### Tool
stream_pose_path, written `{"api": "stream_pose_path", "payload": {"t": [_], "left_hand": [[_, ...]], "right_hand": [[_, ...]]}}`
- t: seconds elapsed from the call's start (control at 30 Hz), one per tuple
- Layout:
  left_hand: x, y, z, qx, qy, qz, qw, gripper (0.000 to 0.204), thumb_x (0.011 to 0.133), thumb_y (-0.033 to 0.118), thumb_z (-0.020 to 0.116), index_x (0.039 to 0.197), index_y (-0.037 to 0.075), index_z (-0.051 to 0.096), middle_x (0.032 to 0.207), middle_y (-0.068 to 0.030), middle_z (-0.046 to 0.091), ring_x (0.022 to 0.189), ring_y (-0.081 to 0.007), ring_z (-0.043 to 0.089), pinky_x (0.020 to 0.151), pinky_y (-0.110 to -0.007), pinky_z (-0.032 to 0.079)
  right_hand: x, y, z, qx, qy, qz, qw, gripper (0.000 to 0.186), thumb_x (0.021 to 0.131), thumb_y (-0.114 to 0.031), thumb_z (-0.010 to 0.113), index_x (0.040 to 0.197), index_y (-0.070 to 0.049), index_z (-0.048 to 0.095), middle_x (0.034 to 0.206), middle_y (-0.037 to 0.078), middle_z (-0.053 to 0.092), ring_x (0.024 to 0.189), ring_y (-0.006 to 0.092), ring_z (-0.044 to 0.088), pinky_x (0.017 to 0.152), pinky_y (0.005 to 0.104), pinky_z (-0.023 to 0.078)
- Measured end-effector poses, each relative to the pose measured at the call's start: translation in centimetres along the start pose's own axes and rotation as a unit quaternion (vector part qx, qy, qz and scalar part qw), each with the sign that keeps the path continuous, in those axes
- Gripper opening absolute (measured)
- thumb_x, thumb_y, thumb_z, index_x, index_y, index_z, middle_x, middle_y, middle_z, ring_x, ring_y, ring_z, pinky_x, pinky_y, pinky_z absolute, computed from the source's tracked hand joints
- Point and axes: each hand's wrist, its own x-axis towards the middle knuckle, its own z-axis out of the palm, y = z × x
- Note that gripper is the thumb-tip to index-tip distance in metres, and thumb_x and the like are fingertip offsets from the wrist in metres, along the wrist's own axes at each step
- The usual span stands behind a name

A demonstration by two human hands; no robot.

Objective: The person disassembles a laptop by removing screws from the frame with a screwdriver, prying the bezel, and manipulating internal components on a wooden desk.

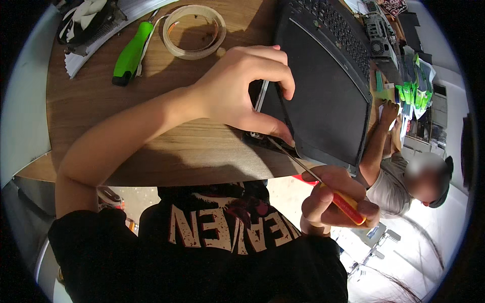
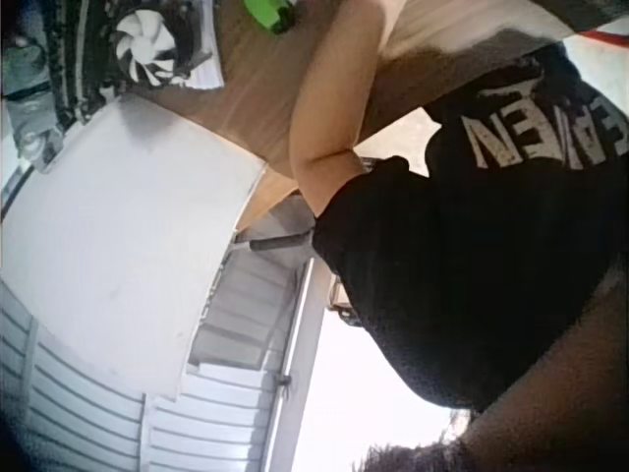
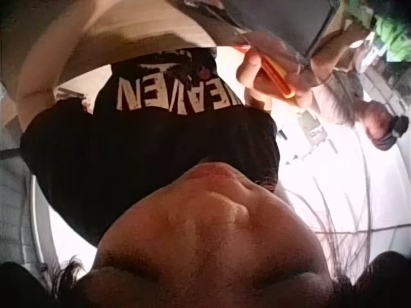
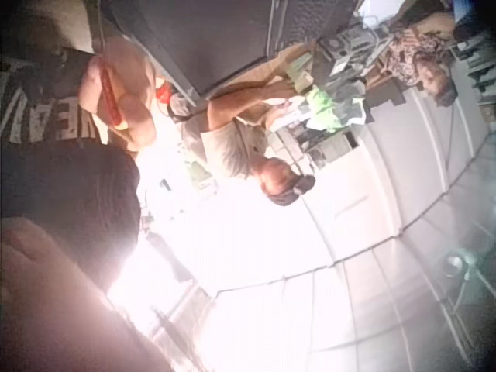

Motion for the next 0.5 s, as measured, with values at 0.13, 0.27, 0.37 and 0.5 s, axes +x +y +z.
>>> {"api": "stream_pose_path", "payload": {"t": [0.13, 0.27, 0.37, 0.5], "left_hand": [[0.0, -0.1, -0.1, -0.003, 0.0, 0.0, 1.0, 0.049, 0.047, 0.03, 0.089, 0.083, 0.008, 0.064, 0.089, -0.0066, 0.064, 0.09, -0.0254, 0.063, 0.102, -0.054, 0.037], [-0.2, -0.1, -0.1, 0.005, 0.002, 0.004, 1.0, 0.049, 0.047, 0.029, 0.089, 0.083, 0.008, 0.064, 0.089, -0.0063, 0.064, 0.09, -0.0253, 0.063, 0.102, -0.054, 0.037], [-0.1, -0.1, -0.1, -0.003, -0.006, -0.013, 1.0, 0.05, 0.047, 0.03, 0.089, 0.083, 0.007, 0.064, 0.089, -0.0062, 0.064, 0.09, -0.0251, 0.063, 0.102, -0.054, 0.037], [0.0, 0.0, -0.1, 0.002, -0.002, -0.006, 1.0, 0.051, 0.047, 0.032, 0.09, 0.083, 0.007, 0.064, 0.089, -0.006, 0.064, 0.089, -0.0251, 0.063, 0.102, -0.054, 0.037]], "right_hand": [[0.5, -0.4, -0.1, 0.009, -0.007, 0.033, 0.999, 0.034, 0.094, -0.015, 0.044, 0.107, 0.015, 0.053, 0.098, 0.031, 0.059, 0.075, 0.0263, 0.06, 0.067, 0.0275, 0.045], [1.1, -1.5, -0.9, -0.004, -0.049, 0.076, 0.996, 0.038, 0.095, -0.019, 0.041, 0.108, 0.015, 0.053, 0.101, 0.032, 0.058, 0.077, 0.0276, 0.06, 0.071, 0.0275, 0.045], [1.2, -1.5, -0.9, -0.004, -0.055, 0.077, 0.996, 0.038, 0.095, -0.021, 0.041, 0.112, 0.013, 0.05, 0.099, 0.031, 0.058, 0.074, 0.0265, 0.059, 0.068, 0.0264, 0.045], [1.6, -1.0, -0.6, -0.026, -0.054, 0.037, 0.998, 0.04, 0.094, -0.023, 0.044, 0.119, 0.009, 0.044, 0.095, 0.029, 0.058, 0.066, 0.0239, 0.058, 0.06, 0.0243, 0.045]]}}
